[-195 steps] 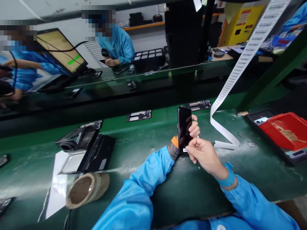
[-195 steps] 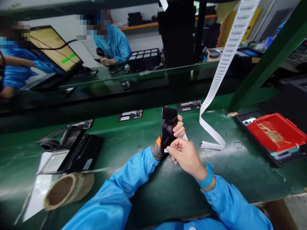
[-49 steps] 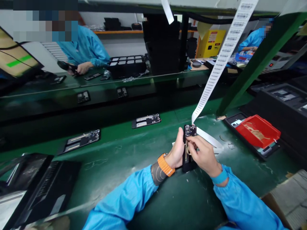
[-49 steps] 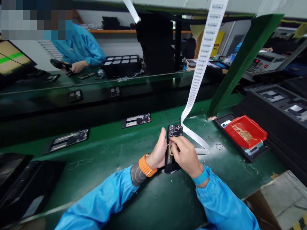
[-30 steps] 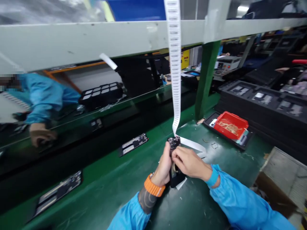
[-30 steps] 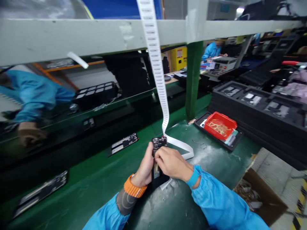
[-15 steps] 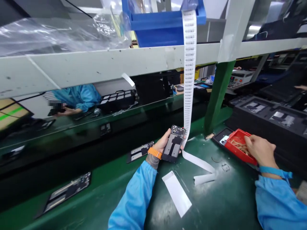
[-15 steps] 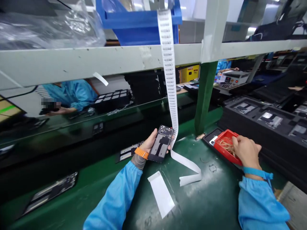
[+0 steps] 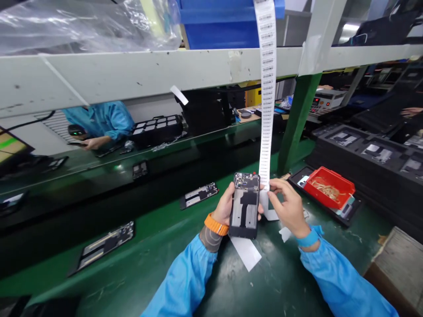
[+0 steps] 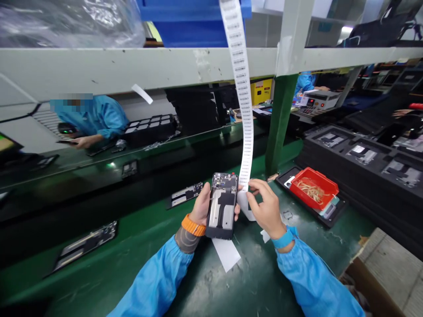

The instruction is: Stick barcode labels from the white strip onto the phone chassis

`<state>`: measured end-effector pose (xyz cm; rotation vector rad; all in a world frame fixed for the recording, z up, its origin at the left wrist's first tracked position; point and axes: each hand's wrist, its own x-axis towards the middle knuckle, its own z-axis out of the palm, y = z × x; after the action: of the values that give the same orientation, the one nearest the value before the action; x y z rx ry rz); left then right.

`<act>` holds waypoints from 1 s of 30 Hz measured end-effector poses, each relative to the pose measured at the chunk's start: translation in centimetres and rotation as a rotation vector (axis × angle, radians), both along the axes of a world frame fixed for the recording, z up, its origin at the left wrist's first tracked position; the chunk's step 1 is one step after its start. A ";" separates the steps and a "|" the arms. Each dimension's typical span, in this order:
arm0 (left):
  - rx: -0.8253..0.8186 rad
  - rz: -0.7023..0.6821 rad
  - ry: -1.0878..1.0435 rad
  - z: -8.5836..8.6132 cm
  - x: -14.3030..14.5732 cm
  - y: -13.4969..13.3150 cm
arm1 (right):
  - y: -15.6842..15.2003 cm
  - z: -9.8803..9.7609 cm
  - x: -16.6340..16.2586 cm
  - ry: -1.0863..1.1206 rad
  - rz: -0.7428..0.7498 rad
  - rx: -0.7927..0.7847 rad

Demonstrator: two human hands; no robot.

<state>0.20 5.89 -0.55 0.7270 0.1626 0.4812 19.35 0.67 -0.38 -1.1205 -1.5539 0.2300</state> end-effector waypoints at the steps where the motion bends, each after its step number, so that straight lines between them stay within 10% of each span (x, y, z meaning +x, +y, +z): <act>1: -0.008 0.002 0.009 0.1 -0.4 -1.1 | -0.4 -0.1 -0.4 -0.005 0.008 0.009; 22: -0.241 0.081 -0.107 0.2 -0.4 -6.6 | -2.4 -0.6 -0.2 -0.148 0.032 0.151; 27: -0.412 0.461 0.130 -0.4 -0.8 -6.5 | -2.2 -0.4 1.1 0.407 0.027 -0.134; 30: -0.471 0.872 0.220 -2.0 -2.0 -6.4 | -3.1 0.5 -0.3 0.601 0.351 -0.563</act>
<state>-1.80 -0.47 -2.52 0.2069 0.7898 1.1433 19.07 -2.42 0.12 -1.0480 -1.1449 1.1880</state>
